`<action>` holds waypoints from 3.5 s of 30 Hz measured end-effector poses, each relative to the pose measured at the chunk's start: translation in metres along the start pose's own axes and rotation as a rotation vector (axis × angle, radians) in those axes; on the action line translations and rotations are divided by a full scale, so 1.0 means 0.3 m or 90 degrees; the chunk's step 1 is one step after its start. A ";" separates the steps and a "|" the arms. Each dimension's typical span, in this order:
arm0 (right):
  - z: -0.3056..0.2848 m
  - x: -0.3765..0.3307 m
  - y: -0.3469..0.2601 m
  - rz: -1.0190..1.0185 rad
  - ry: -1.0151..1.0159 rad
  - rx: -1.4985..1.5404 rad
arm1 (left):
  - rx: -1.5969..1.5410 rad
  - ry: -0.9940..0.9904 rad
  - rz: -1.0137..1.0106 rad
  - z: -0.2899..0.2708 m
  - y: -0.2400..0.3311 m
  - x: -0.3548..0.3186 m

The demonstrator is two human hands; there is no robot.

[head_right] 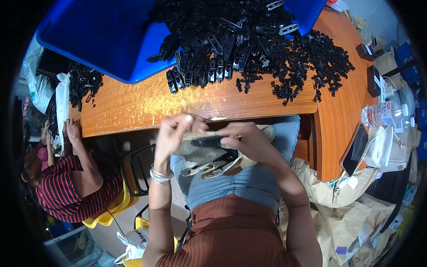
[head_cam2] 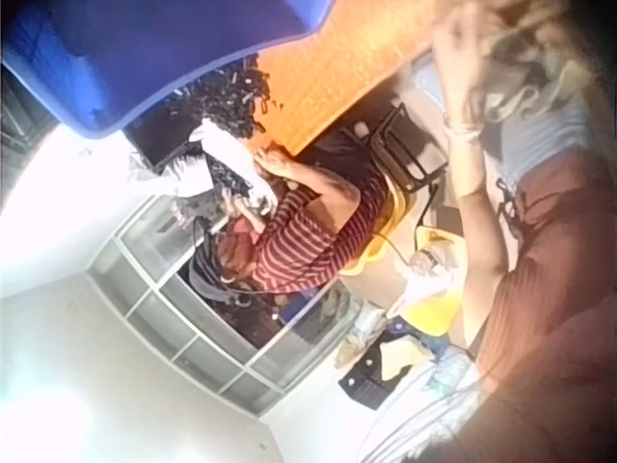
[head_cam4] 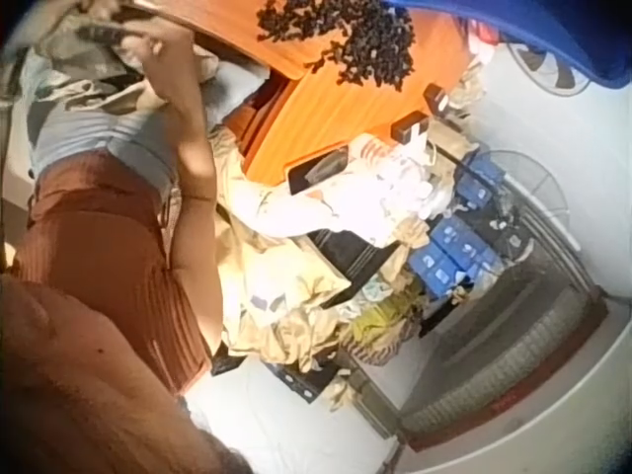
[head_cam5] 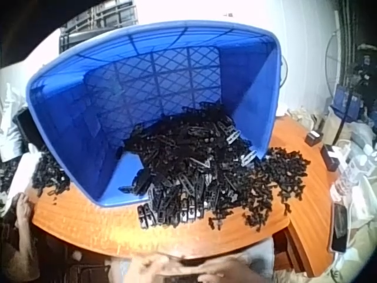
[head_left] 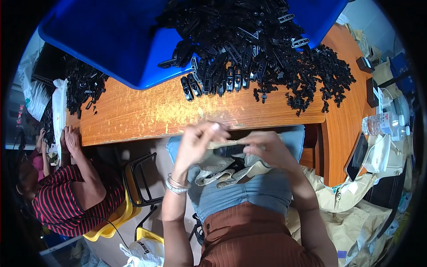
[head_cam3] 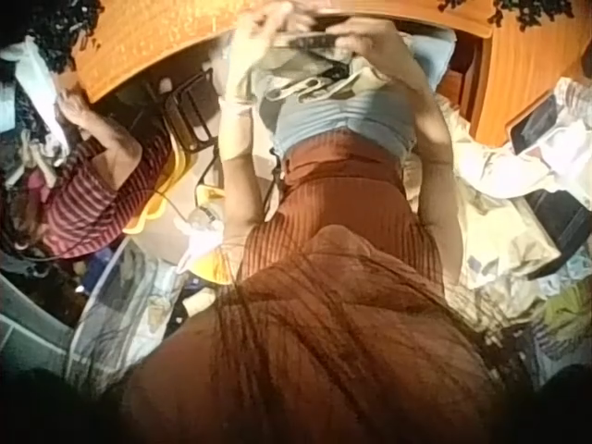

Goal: Inspecting and sorting small black plastic parts from a bin into a bag.

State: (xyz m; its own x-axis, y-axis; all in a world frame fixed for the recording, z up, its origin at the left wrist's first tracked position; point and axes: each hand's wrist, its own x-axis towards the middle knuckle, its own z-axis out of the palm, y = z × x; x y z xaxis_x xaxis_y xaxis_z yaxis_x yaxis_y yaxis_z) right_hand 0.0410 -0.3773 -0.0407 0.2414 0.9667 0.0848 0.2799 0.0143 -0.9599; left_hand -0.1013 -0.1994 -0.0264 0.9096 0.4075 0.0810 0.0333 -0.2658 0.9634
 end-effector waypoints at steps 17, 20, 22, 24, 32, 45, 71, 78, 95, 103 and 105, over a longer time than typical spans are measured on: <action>-0.055 0.265 0.103 -0.017 0.372 -0.660 | -0.218 0.521 -0.048 -0.116 -0.147 0.150; -0.052 0.216 0.067 -0.101 0.424 -0.202 | -0.313 0.330 -0.076 -0.078 -0.069 0.072; -0.035 0.169 0.033 -0.079 0.409 0.027 | -0.381 0.212 -0.104 -0.039 -0.060 0.039; -0.027 0.127 0.037 0.009 0.367 0.311 | -0.474 0.128 -0.094 0.009 -0.056 0.034; -0.018 0.058 0.001 -0.100 0.445 0.149 | -0.205 0.167 -0.055 0.087 0.036 0.005; 0.103 0.068 -0.085 -0.008 0.495 0.158 | -0.410 0.215 -0.213 0.189 0.087 -0.022; 0.053 0.002 -0.047 0.085 0.255 0.091 | -0.255 0.138 -0.076 0.144 0.031 -0.040; 0.013 -0.035 0.008 0.033 0.052 0.013 | 0.235 0.284 -0.039 -0.017 -0.020 0.124; -0.103 0.179 0.089 0.076 0.483 -0.335 | 0.590 0.381 -0.022 -0.151 -0.149 0.174; -0.087 0.086 0.071 0.011 0.275 0.597 | -0.005 0.357 -0.038 0.020 -0.073 0.046; -0.074 0.081 0.036 0.016 0.273 0.673 | -0.085 0.288 0.033 0.082 -0.056 0.010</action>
State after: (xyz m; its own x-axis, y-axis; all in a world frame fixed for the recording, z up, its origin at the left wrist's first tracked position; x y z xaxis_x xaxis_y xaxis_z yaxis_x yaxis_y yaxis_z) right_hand 0.0705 -0.3594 -0.0430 0.5898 0.8061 -0.0483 -0.6036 0.4004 -0.6894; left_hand -0.0891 -0.2153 -0.0487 0.6360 0.7443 0.2040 -0.0871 -0.1934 0.9772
